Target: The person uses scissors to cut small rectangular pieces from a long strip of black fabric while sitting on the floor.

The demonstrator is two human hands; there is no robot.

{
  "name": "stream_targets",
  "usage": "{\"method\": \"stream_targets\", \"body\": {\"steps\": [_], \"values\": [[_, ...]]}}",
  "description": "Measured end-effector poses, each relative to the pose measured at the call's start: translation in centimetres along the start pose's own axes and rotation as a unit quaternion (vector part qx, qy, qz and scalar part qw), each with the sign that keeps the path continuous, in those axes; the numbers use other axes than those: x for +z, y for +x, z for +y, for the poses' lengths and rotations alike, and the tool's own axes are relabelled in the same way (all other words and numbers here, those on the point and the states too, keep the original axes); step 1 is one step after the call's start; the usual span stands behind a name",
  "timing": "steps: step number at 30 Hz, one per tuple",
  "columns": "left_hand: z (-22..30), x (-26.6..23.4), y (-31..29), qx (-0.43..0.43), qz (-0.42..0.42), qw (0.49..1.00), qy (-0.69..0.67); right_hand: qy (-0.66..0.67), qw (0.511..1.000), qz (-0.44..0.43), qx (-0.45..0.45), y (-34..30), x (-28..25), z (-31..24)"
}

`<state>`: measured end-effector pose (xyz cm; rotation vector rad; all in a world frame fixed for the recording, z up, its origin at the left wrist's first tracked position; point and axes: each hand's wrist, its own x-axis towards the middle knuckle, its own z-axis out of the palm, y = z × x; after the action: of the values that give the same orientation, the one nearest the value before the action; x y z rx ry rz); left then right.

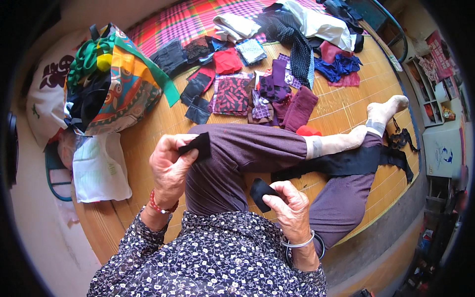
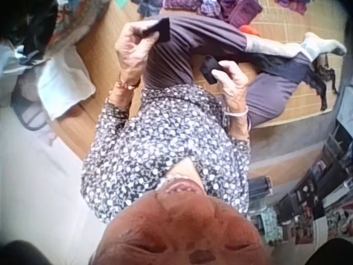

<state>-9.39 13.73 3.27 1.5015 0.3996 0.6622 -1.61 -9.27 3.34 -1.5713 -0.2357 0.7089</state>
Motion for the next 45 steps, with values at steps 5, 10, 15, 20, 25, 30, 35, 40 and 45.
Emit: {"method": "stream_targets", "body": {"steps": [5,10,15,20,25,30,35,40,45], "values": [[-0.5,4.4,0.0,-0.250,-0.126,0.916,-0.288,-0.001,0.999,0.040,-0.027,-0.4,-1.4,-1.5],[-2.0,6.7,-0.9,-0.383,-0.182,0.828,-0.366,0.064,0.996,0.012,-0.053,-1.1,-2.3,-3.9],[-2.8,7.5,-2.0,-0.395,-0.194,0.803,-0.401,-0.047,0.999,-0.004,-0.024,1.5,-1.0,-3.2],[-2.6,7.5,-2.2,-0.426,-0.156,0.781,-0.429,-0.076,0.996,0.042,0.006,2.3,-0.6,-1.3],[-3.3,7.2,-2.3,-0.420,-0.160,0.755,-0.478,-0.117,0.992,0.038,0.011,2.7,-0.3,-1.6],[-2.5,7.7,-2.4,-0.397,-0.187,0.834,-0.335,-0.103,0.993,0.061,0.002,2.9,-0.2,-1.3],[-2.9,8.6,-3.2,-0.369,-0.147,0.877,-0.271,-0.105,0.991,0.083,0.000,3.1,0.2,-0.9],[-5.0,8.2,-3.7,-0.370,-0.147,0.861,-0.317,-0.152,0.981,0.110,-0.041,3.1,-0.2,-0.1],[-3.8,8.2,-3.1,-0.428,-0.141,0.796,-0.405,-0.040,0.995,0.088,-0.003,2.6,-1.5,0.8]]}}
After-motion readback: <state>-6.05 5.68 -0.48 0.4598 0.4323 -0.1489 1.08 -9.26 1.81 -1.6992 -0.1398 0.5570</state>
